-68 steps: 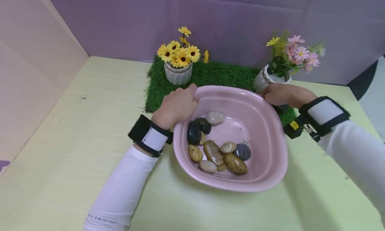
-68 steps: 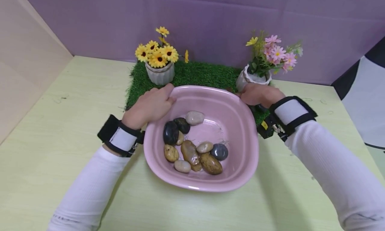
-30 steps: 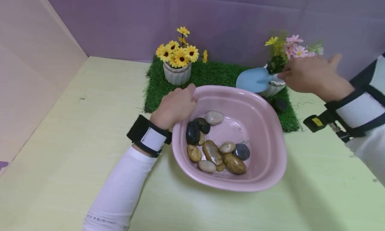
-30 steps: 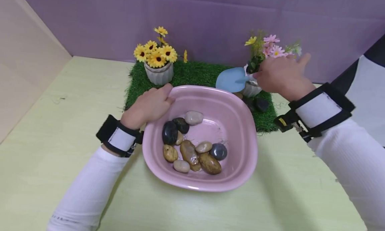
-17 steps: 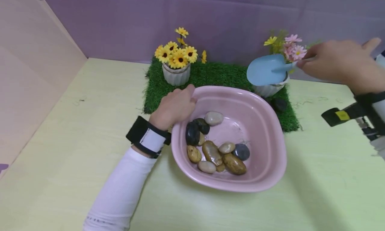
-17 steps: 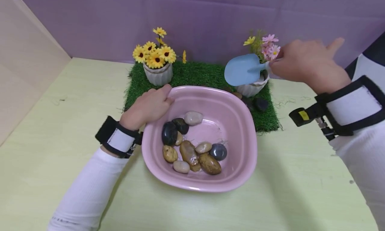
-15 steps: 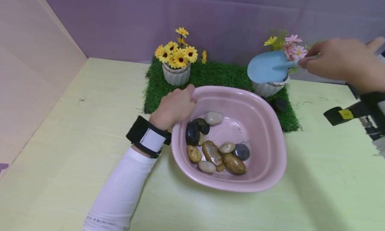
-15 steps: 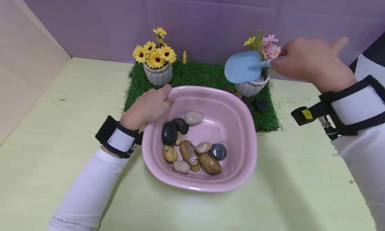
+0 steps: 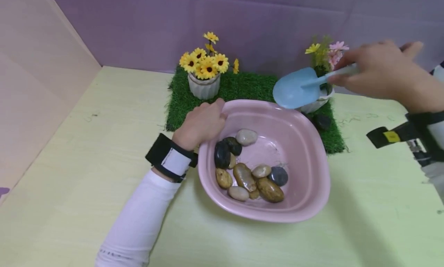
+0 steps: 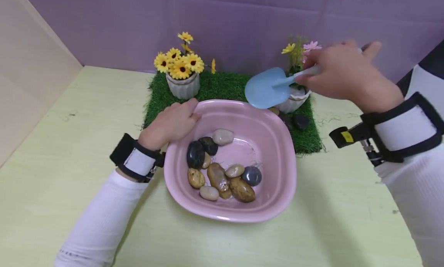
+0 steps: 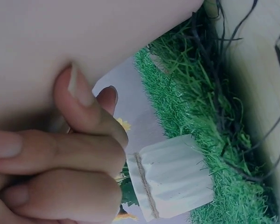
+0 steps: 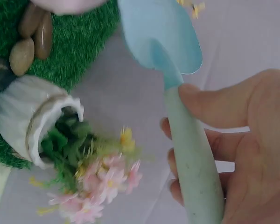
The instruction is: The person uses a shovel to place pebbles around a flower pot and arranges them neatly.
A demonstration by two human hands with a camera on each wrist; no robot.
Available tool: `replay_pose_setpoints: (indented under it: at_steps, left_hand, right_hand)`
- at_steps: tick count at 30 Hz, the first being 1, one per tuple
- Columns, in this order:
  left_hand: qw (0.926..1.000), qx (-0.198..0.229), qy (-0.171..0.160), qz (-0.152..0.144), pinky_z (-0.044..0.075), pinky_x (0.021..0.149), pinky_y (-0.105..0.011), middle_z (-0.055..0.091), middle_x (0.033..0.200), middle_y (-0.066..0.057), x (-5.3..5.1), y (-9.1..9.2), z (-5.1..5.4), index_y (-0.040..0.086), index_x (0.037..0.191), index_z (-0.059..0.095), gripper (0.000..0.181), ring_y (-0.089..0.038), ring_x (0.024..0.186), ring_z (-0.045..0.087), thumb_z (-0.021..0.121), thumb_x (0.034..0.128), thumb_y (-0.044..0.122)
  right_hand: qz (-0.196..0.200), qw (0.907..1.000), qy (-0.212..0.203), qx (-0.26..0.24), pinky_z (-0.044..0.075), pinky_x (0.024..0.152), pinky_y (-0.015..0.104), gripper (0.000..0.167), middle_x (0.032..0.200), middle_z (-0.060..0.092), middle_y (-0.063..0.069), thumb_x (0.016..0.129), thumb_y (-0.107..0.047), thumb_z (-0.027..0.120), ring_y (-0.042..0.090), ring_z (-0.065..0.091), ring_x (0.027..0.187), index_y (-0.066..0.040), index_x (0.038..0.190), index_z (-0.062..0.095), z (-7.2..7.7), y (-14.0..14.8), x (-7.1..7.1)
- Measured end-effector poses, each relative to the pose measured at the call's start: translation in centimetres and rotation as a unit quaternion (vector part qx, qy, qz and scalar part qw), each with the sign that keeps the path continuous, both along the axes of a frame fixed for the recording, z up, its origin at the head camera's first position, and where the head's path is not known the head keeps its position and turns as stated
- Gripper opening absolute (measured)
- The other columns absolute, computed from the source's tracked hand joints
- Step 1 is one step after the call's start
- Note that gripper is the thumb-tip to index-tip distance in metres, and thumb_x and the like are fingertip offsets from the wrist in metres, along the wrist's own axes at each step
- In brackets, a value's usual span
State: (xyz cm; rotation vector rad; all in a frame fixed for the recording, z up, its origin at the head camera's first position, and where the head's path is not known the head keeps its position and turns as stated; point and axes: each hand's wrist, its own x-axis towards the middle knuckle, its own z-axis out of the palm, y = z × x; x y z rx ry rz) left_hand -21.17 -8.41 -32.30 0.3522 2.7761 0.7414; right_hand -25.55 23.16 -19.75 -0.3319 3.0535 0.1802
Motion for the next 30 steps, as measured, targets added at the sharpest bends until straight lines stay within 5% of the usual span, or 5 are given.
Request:
replay_pose_setpoints:
  at_steps: [6, 13, 21, 25, 30]
  left_hand:
    - [1.0, 0.0, -0.002, -0.001, 0.053, 0.061, -0.034, 0.06, 0.098, -0.009, 0.0, 0.0, 0.1, 0.01, 0.141, 0.042, 0.041, -0.022, 0.076, 0.064, 0.034, 0.1056, 0.03]
    - [1.0, -0.001, -0.007, -0.001, 0.053, 0.063, -0.034, 0.062, 0.102, -0.011, 0.1, -0.1, 0.1, 0.009, 0.141, 0.041, 0.042, -0.023, 0.078, 0.064, 0.034, 0.1055, 0.03]
    - [1.0, 0.004, -0.007, 0.002, 0.053, 0.062, -0.034, 0.062, 0.105, -0.011, 0.1, 0.0, 0.1, 0.01, 0.142, 0.041, 0.042, -0.022, 0.076, 0.065, 0.034, 0.1057, 0.03]
    - [1.0, 0.003, -0.007, 0.001, 0.052, 0.06, -0.034, 0.061, 0.101, -0.011, 0.1, 0.0, 0.1, 0.01, 0.141, 0.042, 0.041, -0.023, 0.074, 0.064, 0.034, 0.1059, 0.03]
    - [1.0, 0.0, -0.004, 0.002, 0.052, 0.061, -0.034, 0.062, 0.103, -0.012, 0.1, 0.0, 0.2, 0.01, 0.141, 0.042, 0.041, -0.023, 0.075, 0.064, 0.034, 0.1058, 0.03]
  right_hand:
    - [0.126, 0.9835, 0.13, -0.008, 0.007, 0.095, 0.067, 0.025, 0.1, 0.049, 0.027, 0.091, -0.023, 0.066, 0.047, 0.03, 0.091, 0.001, 0.098, 0.063, -1.4, -3.9, 3.1]
    - [0.271, 0.905, 0.324, 0.053, 0.017, 0.088, 0.055, 0.028, 0.078, 0.041, 0.017, 0.085, -0.007, 0.066, 0.038, 0.033, 0.085, -0.002, 0.07, 0.042, -4.4, -8.0, 6.0]
    - [0.311, 0.8377, 0.407, 0.188, 0.021, 0.085, 0.045, 0.019, 0.077, 0.041, 0.007, 0.084, 0.008, 0.05, 0.027, 0.031, 0.08, -0.007, 0.072, 0.048, -6.3, -10.0, 7.1]
    - [0.33, 0.8282, 0.386, 0.238, 0.024, 0.087, 0.042, 0.021, 0.08, 0.05, 0.008, 0.091, 0.009, 0.049, 0.026, 0.036, 0.08, -0.006, 0.076, 0.056, -6.9, -10.1, 6.9]
    - [0.344, 0.8397, 0.34, 0.247, 0.03, 0.106, 0.045, 0.01, 0.093, 0.063, 0.015, 0.089, 0.004, 0.06, 0.032, 0.052, 0.09, -0.002, 0.089, 0.067, -7.2, -10.1, 6.2]
